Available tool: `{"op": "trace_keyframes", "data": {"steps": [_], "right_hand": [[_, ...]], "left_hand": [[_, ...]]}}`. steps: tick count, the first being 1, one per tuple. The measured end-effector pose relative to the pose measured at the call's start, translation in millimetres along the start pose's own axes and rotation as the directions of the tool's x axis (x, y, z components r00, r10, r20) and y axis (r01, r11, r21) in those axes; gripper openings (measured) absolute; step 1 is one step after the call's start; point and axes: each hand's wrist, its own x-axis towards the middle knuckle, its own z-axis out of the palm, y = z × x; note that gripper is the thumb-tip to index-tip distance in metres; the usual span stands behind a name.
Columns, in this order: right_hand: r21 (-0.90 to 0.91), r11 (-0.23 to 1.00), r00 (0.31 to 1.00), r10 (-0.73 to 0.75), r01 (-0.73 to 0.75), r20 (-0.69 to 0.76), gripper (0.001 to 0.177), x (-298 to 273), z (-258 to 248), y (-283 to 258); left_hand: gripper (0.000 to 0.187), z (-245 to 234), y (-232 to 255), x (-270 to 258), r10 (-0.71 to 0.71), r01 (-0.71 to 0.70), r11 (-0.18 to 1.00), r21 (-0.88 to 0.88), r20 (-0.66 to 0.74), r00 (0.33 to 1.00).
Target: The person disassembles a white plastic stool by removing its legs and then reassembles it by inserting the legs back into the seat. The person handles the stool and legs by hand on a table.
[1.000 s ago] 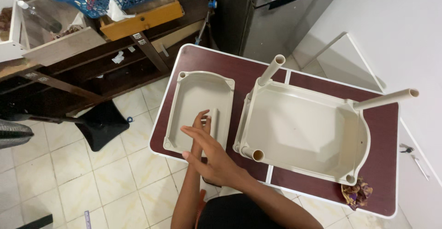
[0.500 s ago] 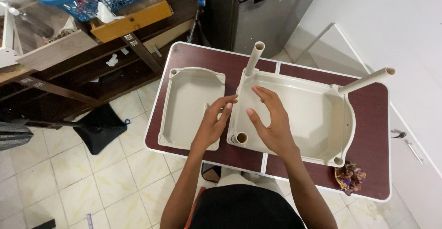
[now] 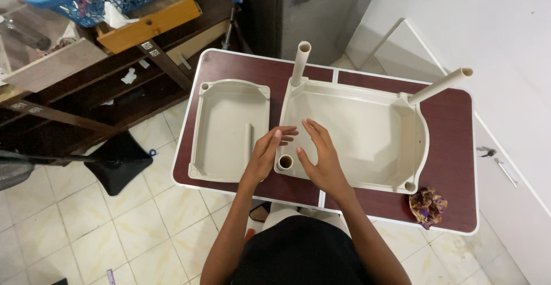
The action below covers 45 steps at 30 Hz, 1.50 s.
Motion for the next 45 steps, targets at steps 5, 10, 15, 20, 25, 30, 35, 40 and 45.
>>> {"op": "trace_keyframes", "data": {"steps": [5, 10, 15, 20, 25, 30, 35, 40, 45], "right_hand": [[0.017, 1.000, 0.999, 0.000, -0.001, 0.044, 0.065, -8.9, 1.1, -5.0], [0.047, 0.995, 0.996, -0.088, 0.088, -0.007, 0.073, -18.2, -6.3, -14.4], [0.093, 0.988, 0.990, -0.127, 0.121, 0.067, 0.080, -14.1, -16.6, -19.1], [0.217, 0.973, 0.963, -0.128, 0.076, 0.235, 0.079, -6.3, -13.7, -16.4], [0.278, 0.938, 0.934, -0.274, 0.207, 0.230, 0.065, -2.7, -3.3, -2.9], [0.424, 0.899, 0.957, -0.214, 0.115, 0.194, 0.028, -9.3, 23.4, 1.1], [0.413, 0.881, 0.948, -0.299, 0.231, 0.107, 0.023, -5.6, 23.2, -1.1], [0.389, 0.848, 0.887, -0.440, 0.359, 0.142, 0.015, 16.0, 15.5, -5.2], [0.552, 0.825, 0.818, -0.397, 0.120, 0.416, 0.035, 29.5, 31.3, 1.2]], "left_hand": [[0.062, 8.5, -9.1, -4.7, 0.068, -0.067, 0.994, -0.085, 0.017, 0.998], [0.070, 14.4, -10.4, -6.5, 0.008, -0.006, 0.991, -0.132, 0.013, 1.000], [0.085, 15.8, -17.2, -3.4, 0.020, -0.012, 0.998, -0.067, 0.115, 0.993], [0.090, 1.1, -61.6, -6.6, -0.013, 0.054, 0.988, -0.143, 0.277, 0.961], [0.083, -18.7, -156.9, -7.6, -0.099, 0.128, 0.975, -0.184, 0.157, 0.983], [0.070, -30.6, -239.5, -10.1, 0.217, -0.235, 0.963, 0.130, 0.136, 0.967], [0.056, -30.0, -231.3, -6.3, 0.364, -0.404, 0.892, 0.203, 0.208, 0.908], [0.024, -23.4, -130.7, 3.4, -0.009, -0.003, 0.998, 0.056, 0.219, 0.976], [0.020, -5.6, -38.6, 46.6, 0.436, -0.399, 0.751, 0.526, 0.058, 0.898]]}}
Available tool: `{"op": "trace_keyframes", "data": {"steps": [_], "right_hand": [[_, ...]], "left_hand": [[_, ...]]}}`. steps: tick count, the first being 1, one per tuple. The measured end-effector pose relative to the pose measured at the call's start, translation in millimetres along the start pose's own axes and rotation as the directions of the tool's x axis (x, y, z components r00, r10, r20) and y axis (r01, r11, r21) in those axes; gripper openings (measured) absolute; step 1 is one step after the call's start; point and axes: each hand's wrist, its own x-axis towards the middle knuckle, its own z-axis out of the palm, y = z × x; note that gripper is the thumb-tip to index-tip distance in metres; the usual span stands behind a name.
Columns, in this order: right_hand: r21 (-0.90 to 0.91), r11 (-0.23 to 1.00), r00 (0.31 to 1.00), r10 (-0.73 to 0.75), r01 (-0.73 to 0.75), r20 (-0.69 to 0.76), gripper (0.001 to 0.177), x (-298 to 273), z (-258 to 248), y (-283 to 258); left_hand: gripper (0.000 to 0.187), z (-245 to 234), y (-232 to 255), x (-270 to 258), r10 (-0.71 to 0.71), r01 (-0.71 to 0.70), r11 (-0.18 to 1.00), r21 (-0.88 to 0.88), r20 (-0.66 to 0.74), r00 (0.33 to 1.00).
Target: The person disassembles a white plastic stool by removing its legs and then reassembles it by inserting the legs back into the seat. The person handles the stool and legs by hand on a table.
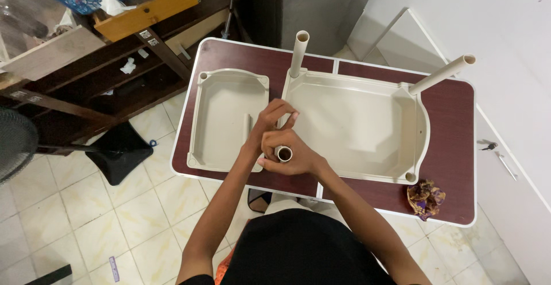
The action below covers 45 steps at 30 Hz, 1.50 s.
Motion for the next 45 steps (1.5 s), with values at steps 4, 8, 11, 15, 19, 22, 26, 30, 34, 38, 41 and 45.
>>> {"op": "trace_keyframes", "data": {"steps": [4, 8, 11, 15, 19, 22, 26, 30, 34, 38, 41, 45], "right_hand": [[0.098, 0.987, 0.988, 0.121, -0.130, 0.092, 0.043, -3.6, 0.3, 18.6], [0.068, 0.995, 0.980, 0.090, -0.079, -0.177, 0.042, -14.4, 21.1, 32.4], [0.006, 0.991, 0.920, 0.129, -0.137, -0.371, 0.045, -16.4, 33.8, 40.8], [-0.062, 0.997, 0.914, 0.013, -0.041, -0.405, 0.044, -14.8, 37.6, 41.5], [0.034, 0.999, 0.991, 0.029, -0.024, -0.132, 0.038, -10.0, 15.0, 40.0], [0.078, 0.997, 0.998, 0.022, -0.027, 0.057, 0.041, -5.7, 2.8, 45.5], [0.100, 0.993, 0.997, 0.071, -0.067, -0.040, 0.041, -9.2, 11.6, 48.2], [-0.097, 0.991, 0.784, 0.009, -0.089, -0.621, 0.041, -13.6, 56.6, 42.1], [-0.033, 0.996, 0.832, 0.053, -0.085, -0.552, 0.038, -10.0, 51.5, 38.5], [0.089, 0.996, 1.000, 0.015, -0.014, -0.006, 0.035, -9.2, 10.3, 25.2], [0.272, 0.960, 0.998, -0.058, 0.060, -0.016, 0.040, 0.3, -3.9, 9.0], [0.091, 0.996, 0.998, -0.016, 0.010, 0.068, 0.038, 8.3, 1.2, -9.1]], "left_hand": [[0.025, 10.1, 2.7, 40.8, 0.274, -0.303, 0.898, 0.320, 0.134, 0.952], [0.043, 23.3, -14.6, 48.2, 0.064, -0.225, 0.856, 0.465, 0.337, 0.939], [0.046, 27.6, -26.4, 44.6, 0.086, -0.215, 0.873, 0.437, 0.295, 0.952], [0.045, 29.7, -34.3, 38.2, 0.059, -0.185, 0.882, 0.434, 0.286, 0.956], [0.037, 33.1, -39.1, 38.4, 0.066, -0.179, 0.893, 0.412, 0.275, 0.959], [0.037, 36.7, -42.4, 35.3, 0.067, -0.183, 0.888, 0.421, 0.275, 0.959], [0.037, 36.2, -40.8, 37.6, 0.078, -0.187, 0.890, 0.415, 0.266, 0.961], [0.042, 31.9, -32.1, 35.7, 0.044, -0.151, 0.901, 0.406, 0.262, 0.964], [0.044, 30.1, -31.9, 36.0, 0.017, -0.151, 0.890, 0.430, 0.300, 0.954], [0.041, 38.2, -42.4, 32.4, 0.085, -0.201, 0.868, 0.454, 0.262, 0.961], [0.032, 43.3, -52.1, 32.3, 0.039, -0.166, 0.873, 0.460, 0.273, 0.961], [0.033, 44.8, -55.8, 28.4, 0.065, -0.195, 0.860, 0.471, 0.278, 0.958]]}}
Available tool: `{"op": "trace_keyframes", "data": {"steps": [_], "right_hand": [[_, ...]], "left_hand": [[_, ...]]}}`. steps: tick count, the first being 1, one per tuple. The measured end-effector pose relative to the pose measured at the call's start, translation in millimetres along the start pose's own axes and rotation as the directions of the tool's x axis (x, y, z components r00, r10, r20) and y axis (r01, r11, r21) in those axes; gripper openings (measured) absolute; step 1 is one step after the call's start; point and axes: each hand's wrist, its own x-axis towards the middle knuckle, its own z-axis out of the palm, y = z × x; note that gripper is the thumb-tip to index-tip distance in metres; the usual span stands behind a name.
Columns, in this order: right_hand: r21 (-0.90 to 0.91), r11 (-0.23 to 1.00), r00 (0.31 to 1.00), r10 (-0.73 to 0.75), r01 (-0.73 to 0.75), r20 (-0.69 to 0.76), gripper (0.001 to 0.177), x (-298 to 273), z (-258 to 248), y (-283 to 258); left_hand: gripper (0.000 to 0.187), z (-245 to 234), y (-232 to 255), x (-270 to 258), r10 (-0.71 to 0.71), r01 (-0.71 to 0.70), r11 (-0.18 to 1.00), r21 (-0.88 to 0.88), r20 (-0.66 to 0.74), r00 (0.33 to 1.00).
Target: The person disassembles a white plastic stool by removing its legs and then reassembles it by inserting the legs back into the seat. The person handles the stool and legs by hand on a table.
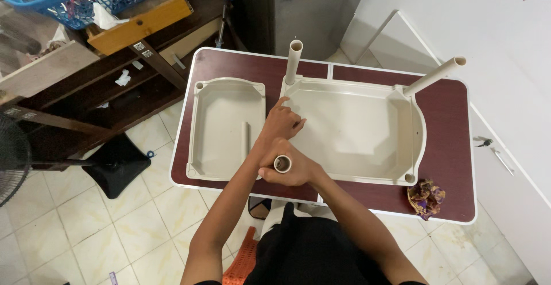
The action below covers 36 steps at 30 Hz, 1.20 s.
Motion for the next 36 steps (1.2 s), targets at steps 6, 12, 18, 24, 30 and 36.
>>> {"op": "trace_keyframes", "data": {"steps": [6, 12, 18, 24, 30, 36], "right_hand": [[-0.040, 0.998, 0.992, 0.052, -0.057, -0.112, 0.041, -7.9, 10.7, 8.4], [0.160, 0.986, 0.948, 0.098, -0.051, -0.303, 0.040, -25.3, -4.8, 18.4], [0.279, 0.954, 0.915, 0.012, 0.111, -0.403, 0.036, -29.9, -20.8, 8.2], [0.214, 0.968, 0.747, 0.046, 0.130, -0.663, 0.040, -9.2, -45.9, -2.1], [-0.171, 0.984, 0.602, -0.110, -0.044, -0.791, 0.056, 19.7, -62.5, -10.2], [-0.438, 0.887, 0.586, -0.277, -0.150, -0.762, 0.061, 30.2, -45.4, -13.6]], "left_hand": [[0.038, -10.3, 9.5, 0.6, -0.018, 0.018, 1.000, 0.002, 0.014, 1.000], [0.040, -42.7, 27.5, 9.3, -0.072, 0.068, 0.980, -0.188, -0.018, 0.997], [0.050, -63.6, 29.3, -3.5, -0.281, 0.299, 0.496, -0.815, 0.175, 0.944], [0.057, -63.8, 56.3, -21.3, -0.272, 0.195, 0.270, -0.943, 0.119, 0.955], [0.049, -88.3, 87.0, -6.0, -0.415, 0.212, 0.311, -0.926, 0.068, 0.907], [0.046, -105.2, 89.7, 0.0, -0.496, 0.177, 0.381, -0.907, -0.039, 0.868]]}}
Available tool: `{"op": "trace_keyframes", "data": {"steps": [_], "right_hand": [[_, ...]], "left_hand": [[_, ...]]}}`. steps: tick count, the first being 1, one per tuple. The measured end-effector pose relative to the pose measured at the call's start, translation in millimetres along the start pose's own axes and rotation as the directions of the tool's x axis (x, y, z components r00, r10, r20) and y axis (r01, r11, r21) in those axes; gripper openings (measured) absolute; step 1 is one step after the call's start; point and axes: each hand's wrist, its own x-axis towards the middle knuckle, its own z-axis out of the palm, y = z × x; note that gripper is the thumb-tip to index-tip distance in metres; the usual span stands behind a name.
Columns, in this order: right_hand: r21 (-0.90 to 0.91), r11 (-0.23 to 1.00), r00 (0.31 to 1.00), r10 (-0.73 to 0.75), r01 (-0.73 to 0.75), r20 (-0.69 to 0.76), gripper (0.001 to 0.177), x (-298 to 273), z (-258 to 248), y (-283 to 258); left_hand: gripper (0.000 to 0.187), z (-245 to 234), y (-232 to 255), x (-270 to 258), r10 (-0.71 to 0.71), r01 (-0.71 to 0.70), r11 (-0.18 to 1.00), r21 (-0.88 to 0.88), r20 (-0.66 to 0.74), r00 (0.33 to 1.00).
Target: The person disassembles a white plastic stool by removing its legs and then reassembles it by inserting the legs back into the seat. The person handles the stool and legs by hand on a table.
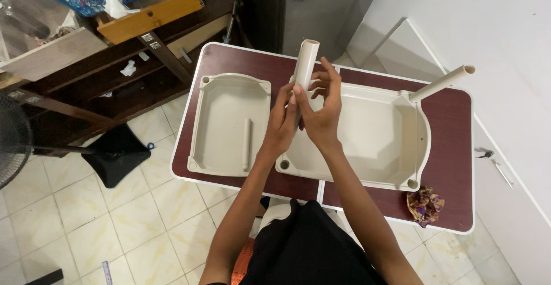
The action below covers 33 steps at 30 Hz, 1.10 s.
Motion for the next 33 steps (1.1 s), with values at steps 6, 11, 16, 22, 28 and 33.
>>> {"op": "trace_keyframes", "data": {"steps": [6, 11, 16, 22, 28, 33], "right_hand": [[0.075, 0.989, 0.988, 0.115, -0.124, 0.107, 0.050, -13.9, 40.4, -3.1], [0.047, 0.992, 0.960, 0.104, -0.120, 0.260, 0.050, -31.3, 90.5, -0.7], [0.118, 0.960, 0.913, 0.197, -0.253, 0.357, 0.045, -65.9, 135.7, 26.8], [0.050, 0.919, 0.836, 0.332, -0.391, 0.436, 0.037, -111.6, 176.3, 95.1], [-0.126, 0.875, 0.759, 0.470, -0.467, 0.450, 0.033, -158.3, 199.5, 176.0], [-0.204, 0.864, 0.740, 0.500, -0.460, 0.450, 0.040, -188.5, 207.9, 216.1]], "left_hand": [[0.048, -36.9, -8.1, -18.7, 0.095, -0.089, 0.994, 0.059, -0.112, 0.989], [0.051, -83.2, -16.5, -42.3, 0.024, 0.029, 0.983, 0.180, -0.289, 0.957], [0.046, -120.9, -49.9, -64.3, 0.003, 0.076, 0.981, 0.179, -0.402, 0.915], [0.046, -156.1, -129.6, -83.7, 0.093, 0.109, 0.922, 0.371, -0.487, 0.869], [0.051, -171.2, -209.6, -98.4, -0.008, 0.253, 0.893, 0.372, -0.549, 0.836], [0.049, -188.3, -247.2, -104.4, -0.143, 0.388, 0.843, 0.373, -0.540, 0.829]]}}
